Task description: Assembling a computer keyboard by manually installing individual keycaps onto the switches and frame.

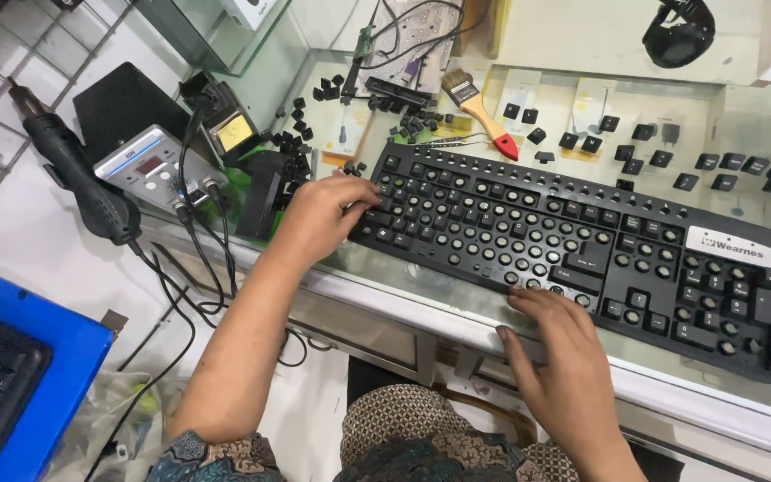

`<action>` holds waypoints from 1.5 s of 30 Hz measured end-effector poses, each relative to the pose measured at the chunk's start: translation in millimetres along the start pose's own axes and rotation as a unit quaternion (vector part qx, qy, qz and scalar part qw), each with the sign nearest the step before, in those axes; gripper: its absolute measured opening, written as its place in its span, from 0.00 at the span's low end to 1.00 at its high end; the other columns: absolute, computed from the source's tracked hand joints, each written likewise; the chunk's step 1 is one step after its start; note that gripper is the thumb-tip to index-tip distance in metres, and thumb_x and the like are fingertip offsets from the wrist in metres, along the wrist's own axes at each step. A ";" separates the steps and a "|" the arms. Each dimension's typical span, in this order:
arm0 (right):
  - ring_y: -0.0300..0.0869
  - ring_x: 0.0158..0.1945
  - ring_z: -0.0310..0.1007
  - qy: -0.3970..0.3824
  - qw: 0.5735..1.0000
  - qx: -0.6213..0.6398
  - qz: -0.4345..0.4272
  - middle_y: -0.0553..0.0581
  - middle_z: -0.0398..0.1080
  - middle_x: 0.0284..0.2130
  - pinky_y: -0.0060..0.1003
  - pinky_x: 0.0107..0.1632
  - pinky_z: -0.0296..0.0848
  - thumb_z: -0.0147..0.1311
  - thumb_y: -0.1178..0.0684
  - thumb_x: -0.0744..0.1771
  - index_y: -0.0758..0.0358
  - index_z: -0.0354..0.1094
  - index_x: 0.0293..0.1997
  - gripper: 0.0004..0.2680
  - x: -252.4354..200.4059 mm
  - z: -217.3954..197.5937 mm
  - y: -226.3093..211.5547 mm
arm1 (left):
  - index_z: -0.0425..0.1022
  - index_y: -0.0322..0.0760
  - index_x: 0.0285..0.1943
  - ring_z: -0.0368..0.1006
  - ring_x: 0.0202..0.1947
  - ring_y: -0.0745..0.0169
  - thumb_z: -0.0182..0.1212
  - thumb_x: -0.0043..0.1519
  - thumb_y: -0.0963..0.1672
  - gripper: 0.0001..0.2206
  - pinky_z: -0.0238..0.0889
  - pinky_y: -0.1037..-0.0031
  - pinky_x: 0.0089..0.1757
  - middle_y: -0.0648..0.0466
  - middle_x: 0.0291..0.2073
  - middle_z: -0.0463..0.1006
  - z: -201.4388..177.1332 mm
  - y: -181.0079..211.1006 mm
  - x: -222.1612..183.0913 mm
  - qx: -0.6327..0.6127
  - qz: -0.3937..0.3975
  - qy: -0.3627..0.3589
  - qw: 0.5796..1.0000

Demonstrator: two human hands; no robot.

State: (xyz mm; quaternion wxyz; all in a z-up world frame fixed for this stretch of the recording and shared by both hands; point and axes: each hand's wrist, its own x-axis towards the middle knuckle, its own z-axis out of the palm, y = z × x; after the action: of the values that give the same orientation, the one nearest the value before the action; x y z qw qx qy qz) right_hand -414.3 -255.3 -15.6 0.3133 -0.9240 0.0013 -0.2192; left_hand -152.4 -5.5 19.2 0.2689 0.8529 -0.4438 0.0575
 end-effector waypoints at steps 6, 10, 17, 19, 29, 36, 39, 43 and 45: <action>0.52 0.63 0.70 -0.007 1.000 0.002 0.005 0.59 0.76 0.55 0.50 0.65 0.70 0.60 0.52 0.65 0.64 0.71 0.56 0.14 0.2 0.7 1.0 | 0.85 0.36 0.46 0.81 0.50 0.52 0.65 0.59 0.35 0.10 0.71 0.58 0.57 0.51 0.52 0.83 -1.4 4.4 1.7 0.037 0.019 -0.012 0.999; 0.52 0.63 0.70 -0.009 1.000 0.002 0.011 0.58 0.76 0.55 0.51 0.65 0.69 0.60 0.52 0.65 0.64 0.72 0.55 0.14 -0.1 1.2 0.9 | 0.84 0.37 0.47 0.80 0.50 0.51 0.63 0.58 0.35 0.11 0.72 0.58 0.53 0.52 0.50 0.85 -0.9 3.2 3.8 0.065 0.031 -0.031 0.997; 0.51 0.63 0.70 -0.009 1.000 0.005 0.015 0.58 0.75 0.56 0.51 0.66 0.69 0.59 0.51 0.65 0.63 0.71 0.55 0.14 -1.3 3.2 3.7 | 0.81 0.34 0.44 0.80 0.48 0.53 0.62 0.61 0.35 0.07 0.71 0.63 0.53 0.51 0.46 0.83 -3.4 0.8 5.4 -0.002 0.005 -0.025 1.000; 0.51 0.63 0.70 -0.014 1.000 0.006 0.013 0.58 0.75 0.56 0.51 0.66 0.69 0.60 0.51 0.65 0.63 0.71 0.55 0.14 -1.8 1.3 2.1 | 0.81 0.33 0.45 0.79 0.48 0.52 0.62 0.62 0.35 0.07 0.72 0.62 0.53 0.51 0.45 0.83 -4.7 5.6 3.4 -0.007 -0.008 -0.027 1.000; 0.52 0.63 0.71 -0.002 1.000 0.012 0.001 0.59 0.76 0.55 0.50 0.66 0.70 0.59 0.52 0.66 0.64 0.71 0.55 0.14 -0.4 0.2 0.7 | 0.81 0.35 0.46 0.79 0.48 0.52 0.61 0.62 0.35 0.08 0.71 0.61 0.52 0.52 0.46 0.84 -9.2 2.5 5.9 0.001 -0.012 -0.051 0.999; 0.52 0.62 0.71 -0.004 1.000 0.007 0.001 0.59 0.76 0.55 0.51 0.65 0.70 0.58 0.50 0.66 0.64 0.71 0.54 0.13 -1.6 2.9 4.6 | 0.83 0.36 0.45 0.81 0.47 0.55 0.62 0.61 0.35 0.08 0.71 0.65 0.52 0.53 0.44 0.85 -7.5 -3.2 6.3 -0.010 -0.010 -0.046 0.999; 0.52 0.62 0.71 -0.002 1.000 0.010 0.003 0.59 0.76 0.54 0.51 0.65 0.70 0.58 0.50 0.66 0.64 0.72 0.54 0.13 -1.1 1.8 2.8 | 0.81 0.34 0.45 0.79 0.47 0.52 0.61 0.61 0.35 0.08 0.72 0.61 0.50 0.51 0.45 0.84 -4.4 0.9 5.1 0.034 0.002 -0.051 0.998; 0.52 0.62 0.71 0.001 1.000 0.012 0.004 0.59 0.76 0.54 0.50 0.65 0.70 0.59 0.51 0.66 0.65 0.72 0.55 0.13 0.2 -0.6 0.3 | 0.80 0.32 0.47 0.80 0.47 0.51 0.59 0.62 0.34 0.08 0.73 0.61 0.51 0.49 0.46 0.83 -6.9 11.6 2.0 0.039 0.004 -0.053 0.998; 0.53 0.62 0.71 0.004 1.000 0.014 -0.001 0.60 0.76 0.54 0.50 0.66 0.70 0.59 0.52 0.66 0.65 0.72 0.55 0.13 -0.1 -1.2 -0.3 | 0.80 0.28 0.46 0.79 0.46 0.49 0.61 0.61 0.34 0.07 0.74 0.59 0.49 0.47 0.47 0.82 -4.7 14.5 -1.8 0.062 0.020 -0.044 0.997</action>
State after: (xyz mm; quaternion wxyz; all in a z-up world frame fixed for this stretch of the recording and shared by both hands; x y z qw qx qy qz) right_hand -414.9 -255.8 -14.7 0.3257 -0.9189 -0.0014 -0.2227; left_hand -164.2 -8.5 28.5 0.1946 0.8607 -0.4676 0.0523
